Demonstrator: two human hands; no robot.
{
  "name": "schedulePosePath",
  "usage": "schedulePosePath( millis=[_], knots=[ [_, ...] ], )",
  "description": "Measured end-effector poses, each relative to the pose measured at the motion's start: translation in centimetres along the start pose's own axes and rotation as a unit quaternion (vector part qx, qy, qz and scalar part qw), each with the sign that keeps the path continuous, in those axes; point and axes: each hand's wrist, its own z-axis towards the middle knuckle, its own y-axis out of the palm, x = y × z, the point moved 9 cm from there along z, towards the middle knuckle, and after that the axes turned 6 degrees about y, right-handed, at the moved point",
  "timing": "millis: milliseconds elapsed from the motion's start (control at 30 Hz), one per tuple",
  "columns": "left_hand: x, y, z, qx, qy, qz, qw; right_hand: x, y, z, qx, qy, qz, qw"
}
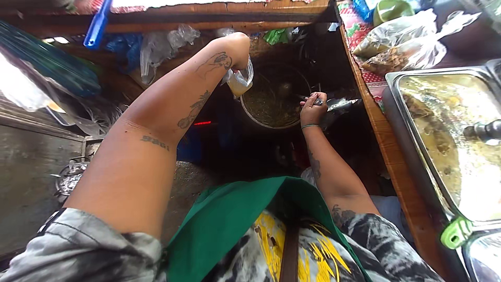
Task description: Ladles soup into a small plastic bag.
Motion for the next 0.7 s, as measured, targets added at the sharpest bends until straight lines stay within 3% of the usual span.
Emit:
schedulePosePath(
  millis=[233,467,700],
  knots=[
    [0.6,-0.6,0.1,0.029,0.015,-0.052,0.998,1.7,-0.5,0.5,0.021,0.053,0.026,0.998],
    [0.5,0.3,1.2,0.055,0.020,-0.150,0.987,3.6,-2.7,0.9,0.077,0.226,0.156,0.958],
    [0.6,2.0,3.1,0.072,0.004,-0.239,0.968,-0.4,-5.1,1.0,0.079,0.218,0.219,0.948]
  ],
)
